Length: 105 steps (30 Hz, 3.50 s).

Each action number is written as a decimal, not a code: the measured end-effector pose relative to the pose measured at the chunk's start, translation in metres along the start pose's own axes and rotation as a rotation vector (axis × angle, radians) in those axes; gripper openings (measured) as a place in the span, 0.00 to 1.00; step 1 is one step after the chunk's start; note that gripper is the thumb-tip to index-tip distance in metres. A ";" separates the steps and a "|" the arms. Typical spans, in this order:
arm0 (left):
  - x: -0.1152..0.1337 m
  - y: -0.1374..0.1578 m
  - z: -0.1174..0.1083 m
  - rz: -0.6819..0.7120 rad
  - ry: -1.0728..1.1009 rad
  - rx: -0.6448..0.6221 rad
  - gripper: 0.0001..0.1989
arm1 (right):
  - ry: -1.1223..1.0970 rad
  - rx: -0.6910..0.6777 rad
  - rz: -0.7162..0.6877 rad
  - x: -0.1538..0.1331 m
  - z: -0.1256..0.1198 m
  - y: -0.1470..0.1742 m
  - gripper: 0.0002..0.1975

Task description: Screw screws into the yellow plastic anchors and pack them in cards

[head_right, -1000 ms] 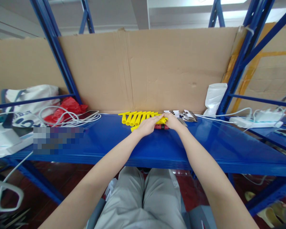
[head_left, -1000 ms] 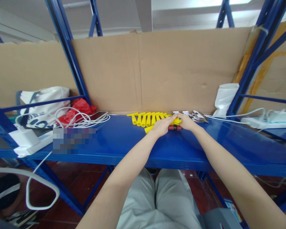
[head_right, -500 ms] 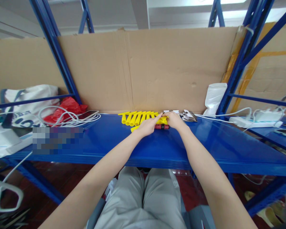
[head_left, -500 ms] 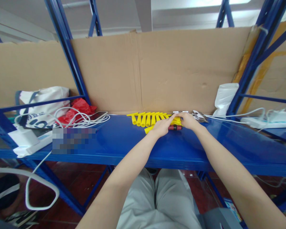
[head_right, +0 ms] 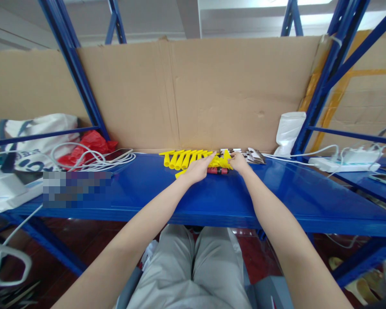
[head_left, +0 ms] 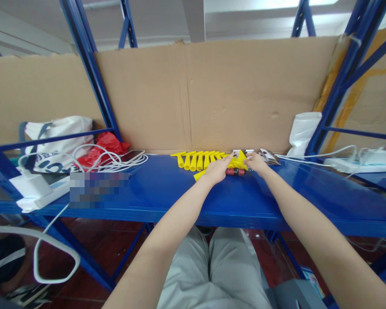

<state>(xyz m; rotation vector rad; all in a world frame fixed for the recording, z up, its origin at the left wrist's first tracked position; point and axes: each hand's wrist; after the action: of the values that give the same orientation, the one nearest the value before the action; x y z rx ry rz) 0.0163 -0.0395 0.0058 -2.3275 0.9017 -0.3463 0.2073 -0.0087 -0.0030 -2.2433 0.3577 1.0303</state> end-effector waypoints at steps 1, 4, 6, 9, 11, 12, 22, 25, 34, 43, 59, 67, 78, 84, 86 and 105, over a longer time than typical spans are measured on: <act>0.000 0.000 0.000 -0.001 0.000 -0.001 0.38 | -0.024 -0.002 0.063 0.001 0.003 0.001 0.19; 0.000 0.000 -0.001 -0.002 -0.005 -0.003 0.37 | -0.154 -0.010 0.284 0.002 0.007 0.003 0.20; 0.000 0.000 0.000 -0.002 -0.005 -0.003 0.37 | -0.252 -0.005 0.367 0.001 0.007 0.005 0.17; 0.000 0.000 0.001 -0.001 0.001 0.001 0.36 | -0.324 -0.012 0.388 0.002 0.005 0.006 0.10; -0.001 0.000 0.002 0.000 0.008 0.001 0.36 | -0.312 -0.033 0.361 0.003 0.004 0.005 0.06; -0.001 0.000 0.003 0.001 0.011 0.002 0.35 | -0.299 -0.044 0.348 0.004 0.004 0.005 0.05; -0.003 0.000 0.004 0.010 0.022 0.006 0.35 | -0.378 -0.102 0.377 0.002 0.007 0.001 0.07; -0.003 0.000 0.004 0.024 0.021 0.007 0.36 | -0.362 -0.075 0.350 0.001 0.007 0.002 0.08; -0.003 0.000 0.006 0.029 0.031 0.024 0.36 | -0.239 -0.052 0.244 -0.004 0.007 0.003 0.06; -0.007 -0.002 0.015 0.029 0.063 0.064 0.36 | -0.498 -0.238 0.205 -0.022 -0.005 0.017 0.06; -0.008 0.000 0.007 -0.093 0.007 0.054 0.34 | -0.473 0.000 0.162 -0.015 -0.009 0.005 0.12; -0.008 -0.001 0.007 0.010 0.054 0.066 0.31 | -0.610 0.320 0.382 -0.017 -0.019 -0.003 0.04; -0.025 -0.006 0.008 -0.111 -0.100 0.172 0.27 | -0.748 0.184 0.380 -0.023 -0.023 0.005 0.08; -0.050 -0.003 -0.001 -0.501 -0.175 0.233 0.27 | -0.611 0.111 0.287 -0.024 -0.020 0.009 0.05; -0.058 -0.001 -0.001 -0.608 -0.193 0.247 0.27 | -0.561 0.097 0.257 -0.023 -0.019 0.009 0.05; -0.075 0.002 0.017 -0.718 -0.191 0.162 0.23 | -0.335 0.047 0.093 -0.017 -0.011 0.008 0.07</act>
<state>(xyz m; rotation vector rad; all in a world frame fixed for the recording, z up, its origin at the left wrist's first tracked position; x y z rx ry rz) -0.0323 0.0184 -0.0101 -2.4056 -0.0796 -0.4520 0.1984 -0.0219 0.0119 -1.9818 0.3379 1.4055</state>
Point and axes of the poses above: each hand's wrist, its own y-axis away from the middle knuckle, its own z-axis out of the palm, x = y × z, and after that the axes turned 15 degrees about x, right-handed
